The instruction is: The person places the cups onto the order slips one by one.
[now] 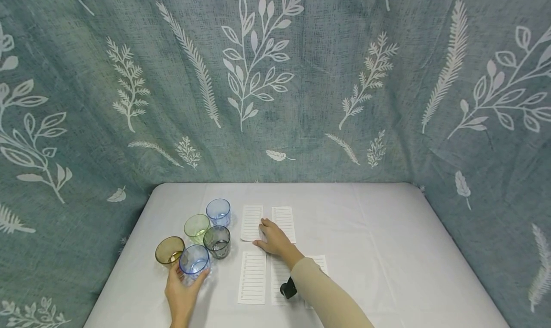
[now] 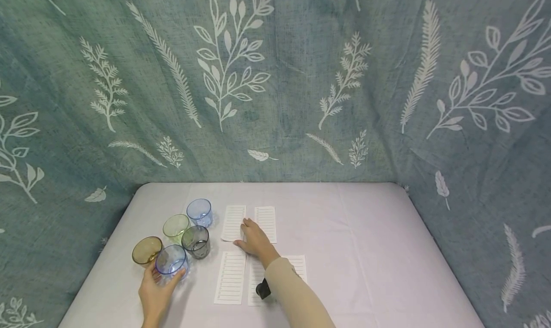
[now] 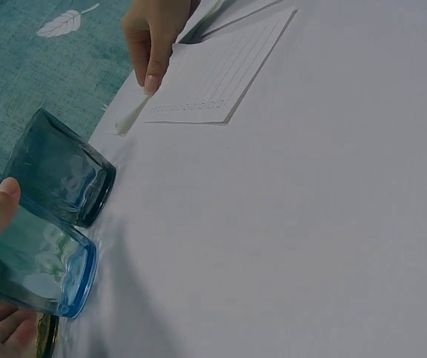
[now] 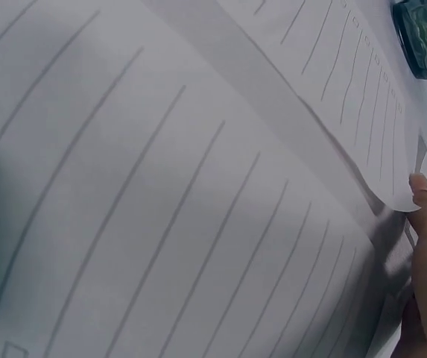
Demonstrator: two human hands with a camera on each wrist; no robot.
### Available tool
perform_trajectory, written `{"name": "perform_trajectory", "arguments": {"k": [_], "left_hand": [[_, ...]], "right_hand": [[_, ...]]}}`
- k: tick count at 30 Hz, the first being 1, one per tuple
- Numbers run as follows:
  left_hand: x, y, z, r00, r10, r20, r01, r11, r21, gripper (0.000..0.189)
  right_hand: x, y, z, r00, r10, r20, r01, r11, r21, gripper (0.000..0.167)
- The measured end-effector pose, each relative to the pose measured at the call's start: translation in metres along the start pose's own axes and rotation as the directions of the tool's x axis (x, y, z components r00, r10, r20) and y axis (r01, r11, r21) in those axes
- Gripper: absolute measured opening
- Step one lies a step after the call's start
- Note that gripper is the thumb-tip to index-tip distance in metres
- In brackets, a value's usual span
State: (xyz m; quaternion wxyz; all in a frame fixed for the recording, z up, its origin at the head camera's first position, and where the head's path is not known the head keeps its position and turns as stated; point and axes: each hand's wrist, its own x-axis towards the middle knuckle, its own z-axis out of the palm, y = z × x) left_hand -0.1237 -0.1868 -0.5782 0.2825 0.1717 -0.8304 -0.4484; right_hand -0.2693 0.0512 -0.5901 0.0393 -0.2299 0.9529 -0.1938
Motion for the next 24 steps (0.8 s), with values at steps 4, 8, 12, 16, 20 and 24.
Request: {"name": "perform_trajectory", "arguments": {"k": [4,8,12,16,20,24], "left_hand": [[0.0003,0.0027,0.0019,1.000,-0.027,-0.003,0.027,1.000,-0.005,0.072],[0.0005,0.0038,0.0027,0.999,-0.052,0.002,0.052,0.999,-0.008,0.073],[0.0005,0.0033,0.0037,0.997,-0.075,0.010,0.076,0.997,-0.014,0.075],[0.0003,0.0022,0.0042,0.996,-0.088,0.020,0.089,0.996,-0.015,0.076],[-0.0005,0.0016,0.0041,0.995,-0.102,0.019,0.103,0.994,-0.032,0.076],[-0.0005,0.0023,0.0059,0.993,-0.117,0.004,0.117,0.993,-0.032,0.078]], "right_hand": [[-0.0003,0.0006,-0.0007,1.000,-0.006,-0.012,0.006,1.000,0.022,0.064],[0.0002,0.0003,-0.0027,1.000,-0.004,-0.005,0.004,1.000,0.020,0.059],[0.0002,0.0000,-0.0040,1.000,0.001,0.000,-0.001,1.000,0.000,0.055],[-0.0011,0.0006,-0.0031,1.000,0.002,-0.007,-0.002,1.000,0.003,0.055],[-0.0024,0.0016,-0.0012,1.000,-0.003,-0.015,0.003,1.000,0.005,0.056],[-0.0027,0.0012,-0.0015,1.000,-0.011,-0.022,0.011,1.000,-0.012,0.057]]}}
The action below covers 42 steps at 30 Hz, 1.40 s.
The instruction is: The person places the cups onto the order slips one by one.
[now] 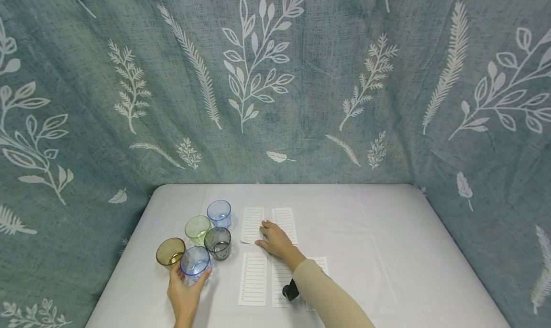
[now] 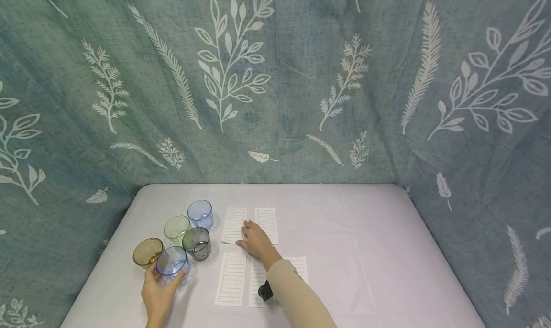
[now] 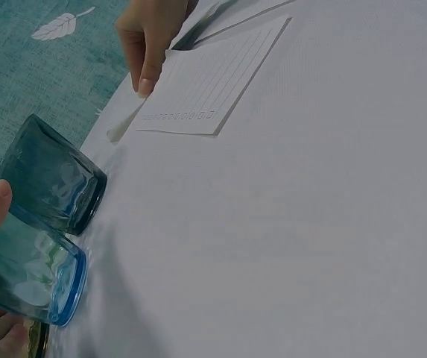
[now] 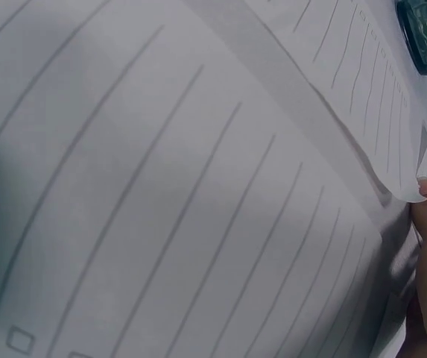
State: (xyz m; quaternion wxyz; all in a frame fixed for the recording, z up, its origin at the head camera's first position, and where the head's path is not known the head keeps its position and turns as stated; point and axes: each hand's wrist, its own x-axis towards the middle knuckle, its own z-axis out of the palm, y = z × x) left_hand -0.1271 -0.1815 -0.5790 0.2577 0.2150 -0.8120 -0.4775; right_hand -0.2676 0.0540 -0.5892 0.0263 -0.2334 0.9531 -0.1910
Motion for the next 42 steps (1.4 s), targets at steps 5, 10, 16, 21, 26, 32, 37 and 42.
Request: {"name": "perform_trajectory", "arguments": {"k": [5,10,16,21,26,32,37,42], "left_hand": [[0.000,0.002,0.002,1.000,0.002,-0.029,-0.001,1.000,0.012,0.077],[0.001,0.002,0.002,0.999,0.013,-0.046,-0.013,1.000,0.003,0.074],[0.002,0.003,0.000,0.997,0.055,-0.060,-0.056,0.998,-0.009,0.071],[0.004,0.013,-0.006,0.991,0.114,-0.065,-0.116,0.993,-0.034,0.069],[0.008,0.025,-0.012,0.986,0.157,-0.058,-0.161,0.985,-0.065,0.070],[0.013,0.043,-0.021,0.983,0.178,-0.050,-0.181,0.982,-0.049,0.072],[0.020,0.061,-0.026,0.978,0.204,-0.035,-0.206,0.976,-0.068,0.076],[0.031,0.076,-0.025,0.973,0.230,0.017,-0.226,0.965,-0.133,0.076]], "right_hand": [[0.000,0.000,0.000,1.000,-0.010,-0.006,0.010,1.000,-0.007,0.057],[0.001,0.002,0.000,1.000,-0.015,-0.006,0.015,1.000,-0.016,0.056],[0.003,0.004,0.002,1.000,-0.018,-0.006,0.018,1.000,-0.011,0.056],[0.003,0.004,0.002,1.000,-0.016,-0.012,0.016,1.000,-0.002,0.056],[0.002,0.003,0.000,1.000,-0.008,-0.019,0.008,1.000,0.024,0.056],[0.002,0.003,0.002,1.000,0.004,-0.021,-0.003,0.999,0.039,0.056],[0.001,0.002,0.001,1.000,0.006,-0.015,-0.005,0.999,0.047,0.057],[0.001,0.002,0.001,1.000,0.008,-0.013,-0.007,0.999,0.045,0.057]]}}
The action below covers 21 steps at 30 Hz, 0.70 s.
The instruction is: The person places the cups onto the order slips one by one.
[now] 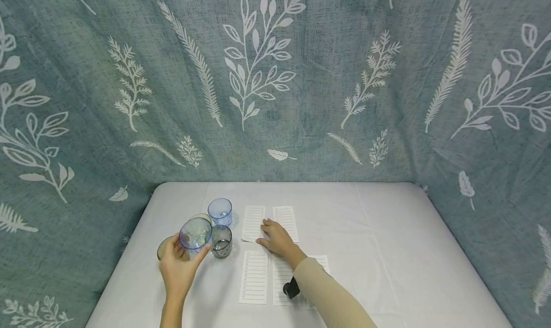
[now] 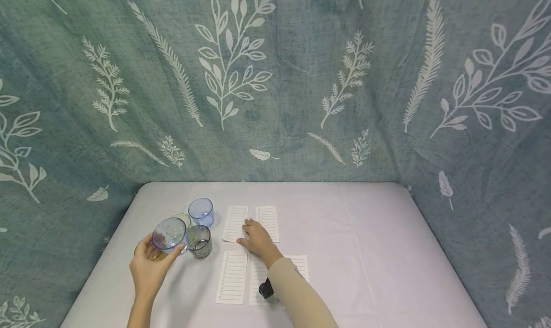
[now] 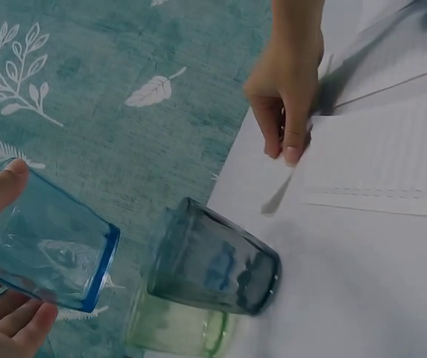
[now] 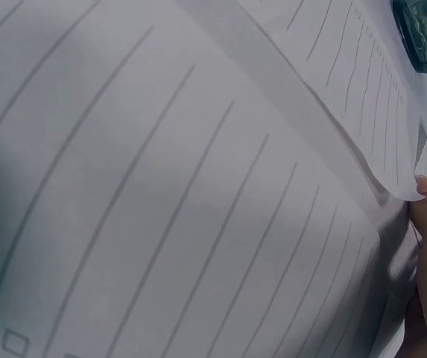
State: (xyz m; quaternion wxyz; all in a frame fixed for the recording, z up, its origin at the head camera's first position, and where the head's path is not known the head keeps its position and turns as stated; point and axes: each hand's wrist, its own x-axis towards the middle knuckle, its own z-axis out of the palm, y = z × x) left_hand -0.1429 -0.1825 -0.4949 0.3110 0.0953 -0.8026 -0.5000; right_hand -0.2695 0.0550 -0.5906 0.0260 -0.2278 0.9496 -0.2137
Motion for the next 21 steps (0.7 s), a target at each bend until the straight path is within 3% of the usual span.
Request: {"name": "perform_trajectory", "arguments": {"k": [7,21], "left_hand": [[0.013,0.009,0.015,0.997,0.008,0.079,0.000,0.995,-0.100,0.077],[0.040,0.016,0.061,0.987,0.017,0.157,0.007,0.988,-0.155,0.076]], "right_hand": [[0.000,0.000,0.000,1.000,0.007,0.013,-0.007,1.000,-0.004,0.057],[0.000,-0.001,-0.001,1.000,0.002,0.007,-0.002,1.000,-0.009,0.057]]}}
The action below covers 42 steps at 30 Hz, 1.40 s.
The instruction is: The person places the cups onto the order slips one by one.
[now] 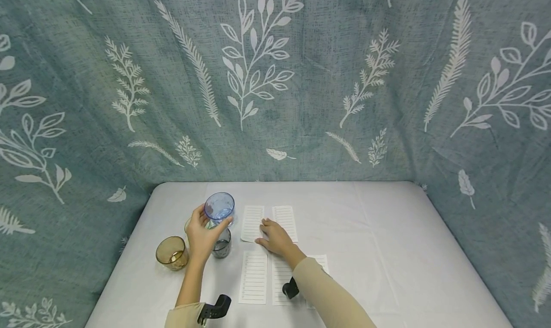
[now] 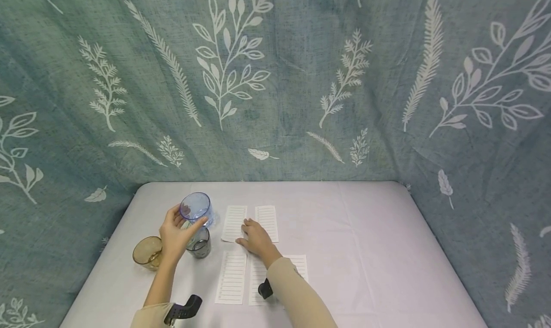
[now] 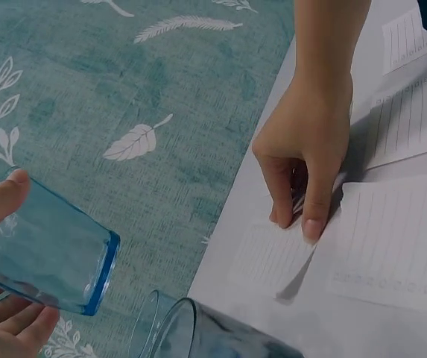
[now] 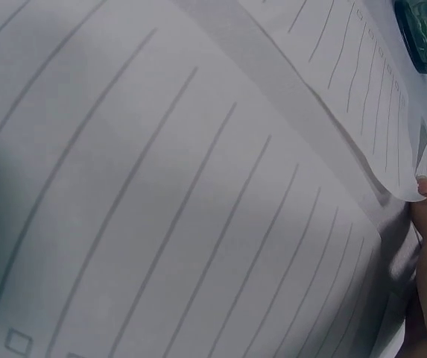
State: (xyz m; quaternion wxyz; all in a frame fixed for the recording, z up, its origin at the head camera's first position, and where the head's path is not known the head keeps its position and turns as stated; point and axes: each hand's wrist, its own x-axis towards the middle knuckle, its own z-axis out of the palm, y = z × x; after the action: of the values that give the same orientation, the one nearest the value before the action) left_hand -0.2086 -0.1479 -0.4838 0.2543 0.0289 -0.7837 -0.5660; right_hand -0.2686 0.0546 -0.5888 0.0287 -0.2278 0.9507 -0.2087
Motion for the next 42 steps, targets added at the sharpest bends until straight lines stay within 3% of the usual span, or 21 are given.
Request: {"name": "perform_trajectory", "arguments": {"k": [6,12,25,32,42], "left_hand": [[0.014,-0.002,0.018,0.999,-0.010,0.040,0.013,0.998,-0.054,0.076],[0.023,-0.011,0.035,0.999,-0.021,0.047,0.023,0.999,-0.033,0.073],[0.036,-0.027,0.073,0.982,-0.135,0.130,0.137,0.991,-0.004,0.076],[0.033,-0.038,0.088,0.974,-0.172,0.149,0.166,0.985,0.053,0.076],[0.030,-0.051,0.100,0.969,-0.177,0.172,0.172,0.984,0.045,0.077]], "right_hand": [[0.000,0.001,0.001,1.000,-0.007,-0.007,0.006,1.000,-0.005,0.057],[0.001,0.001,0.001,1.000,-0.010,-0.009,0.010,1.000,-0.004,0.056],[0.001,0.003,0.003,1.000,-0.008,-0.016,0.008,1.000,-0.001,0.055],[0.002,0.004,0.004,0.999,-0.034,-0.030,0.034,0.999,-0.006,0.054],[0.002,0.004,0.003,0.999,-0.037,-0.032,0.037,0.999,-0.009,0.054]]}}
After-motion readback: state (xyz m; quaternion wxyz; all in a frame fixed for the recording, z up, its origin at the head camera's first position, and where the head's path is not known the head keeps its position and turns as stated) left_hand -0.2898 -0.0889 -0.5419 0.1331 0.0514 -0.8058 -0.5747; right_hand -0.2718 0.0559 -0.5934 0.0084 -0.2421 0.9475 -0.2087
